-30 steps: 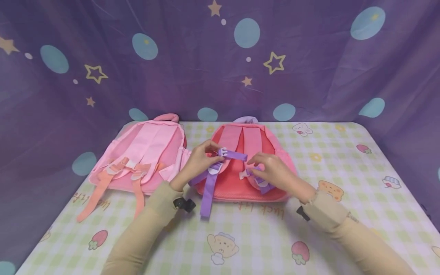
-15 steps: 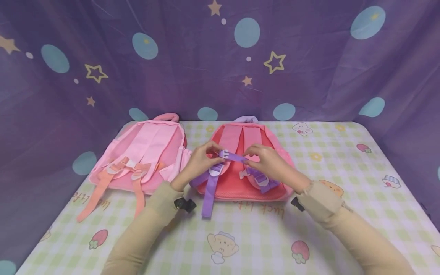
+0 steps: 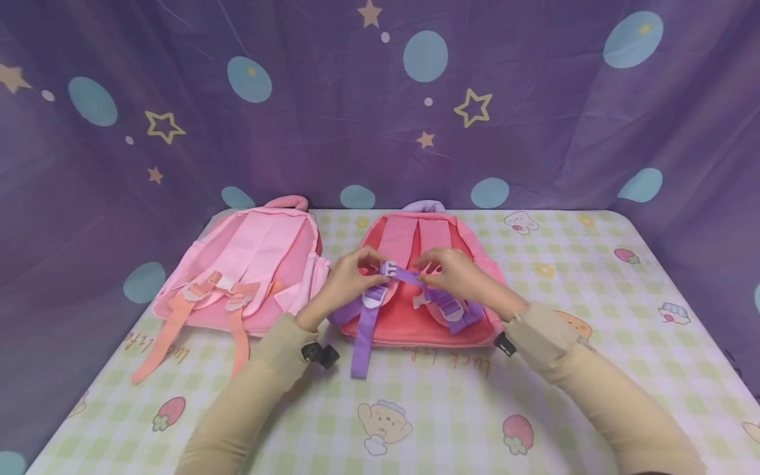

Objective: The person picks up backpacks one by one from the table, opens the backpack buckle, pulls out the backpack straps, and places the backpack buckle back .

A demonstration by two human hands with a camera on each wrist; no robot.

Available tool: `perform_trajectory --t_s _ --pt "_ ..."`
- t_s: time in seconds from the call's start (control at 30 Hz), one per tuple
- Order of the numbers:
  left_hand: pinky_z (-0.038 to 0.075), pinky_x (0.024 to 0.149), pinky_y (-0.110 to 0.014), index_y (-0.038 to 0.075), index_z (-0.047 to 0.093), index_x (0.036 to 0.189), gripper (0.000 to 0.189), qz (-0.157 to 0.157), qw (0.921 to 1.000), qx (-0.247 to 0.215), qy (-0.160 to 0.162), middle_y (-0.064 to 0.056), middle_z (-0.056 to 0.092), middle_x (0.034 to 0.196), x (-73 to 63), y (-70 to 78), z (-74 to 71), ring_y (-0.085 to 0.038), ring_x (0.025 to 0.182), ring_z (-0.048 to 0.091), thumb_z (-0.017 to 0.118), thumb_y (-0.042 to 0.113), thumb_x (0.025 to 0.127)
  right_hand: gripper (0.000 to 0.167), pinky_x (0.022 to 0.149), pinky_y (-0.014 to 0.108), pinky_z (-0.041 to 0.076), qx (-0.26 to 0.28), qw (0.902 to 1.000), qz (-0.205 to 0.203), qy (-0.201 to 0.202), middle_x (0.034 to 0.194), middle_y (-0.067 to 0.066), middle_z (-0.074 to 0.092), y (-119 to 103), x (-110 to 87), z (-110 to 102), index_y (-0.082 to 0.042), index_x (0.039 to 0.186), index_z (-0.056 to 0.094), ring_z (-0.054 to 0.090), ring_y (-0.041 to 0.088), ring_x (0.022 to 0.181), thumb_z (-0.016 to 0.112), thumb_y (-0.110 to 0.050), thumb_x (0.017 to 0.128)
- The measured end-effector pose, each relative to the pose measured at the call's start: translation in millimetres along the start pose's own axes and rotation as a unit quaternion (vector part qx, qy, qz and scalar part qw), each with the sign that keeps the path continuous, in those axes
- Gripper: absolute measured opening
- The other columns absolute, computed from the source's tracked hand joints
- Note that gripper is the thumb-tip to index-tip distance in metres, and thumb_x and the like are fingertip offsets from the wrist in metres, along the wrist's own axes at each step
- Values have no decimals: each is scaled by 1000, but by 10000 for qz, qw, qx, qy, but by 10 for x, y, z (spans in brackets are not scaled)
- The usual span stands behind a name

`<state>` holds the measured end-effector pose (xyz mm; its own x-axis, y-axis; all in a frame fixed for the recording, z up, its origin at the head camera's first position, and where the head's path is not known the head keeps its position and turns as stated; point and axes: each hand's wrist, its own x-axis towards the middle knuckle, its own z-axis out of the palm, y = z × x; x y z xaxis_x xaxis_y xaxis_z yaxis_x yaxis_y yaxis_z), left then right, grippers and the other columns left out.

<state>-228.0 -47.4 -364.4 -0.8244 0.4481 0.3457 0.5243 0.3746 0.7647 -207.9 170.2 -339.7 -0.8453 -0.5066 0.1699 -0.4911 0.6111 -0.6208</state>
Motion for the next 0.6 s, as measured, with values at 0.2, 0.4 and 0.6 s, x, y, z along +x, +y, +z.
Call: perform_trajectory --t_s 0.2,0.4,0.6 --pt "49 72 -31 4 61 92 20 -82 10000 45 -24 -7 65 86 -14 1 14 -17 79 60 70 5 74 22 72 34 49 158 9993 122 -303 93 8 65 20 48 13 -1 102 63 59 18 82 63 -9 81" --pt "48 74 -32 3 59 94 21 -172 9997 -119 -115 -9 64 87 -28 13 23 -20 81 60 69 3 75 25 67 28 48 387 9980 144 -478 92 7 65 49 99 54 -1 104 63 56 13 73 64 -10 80" --pt "48 74 -27 4 59 94 21 -203 9996 -57 -193 -8 63 89 -37 9 28 -18 82 59 68 4 76 25 67 27 47 352 9981 115 -495 93 7 65 46 103 86 0 105 63 55 11 72 61 -8 81"
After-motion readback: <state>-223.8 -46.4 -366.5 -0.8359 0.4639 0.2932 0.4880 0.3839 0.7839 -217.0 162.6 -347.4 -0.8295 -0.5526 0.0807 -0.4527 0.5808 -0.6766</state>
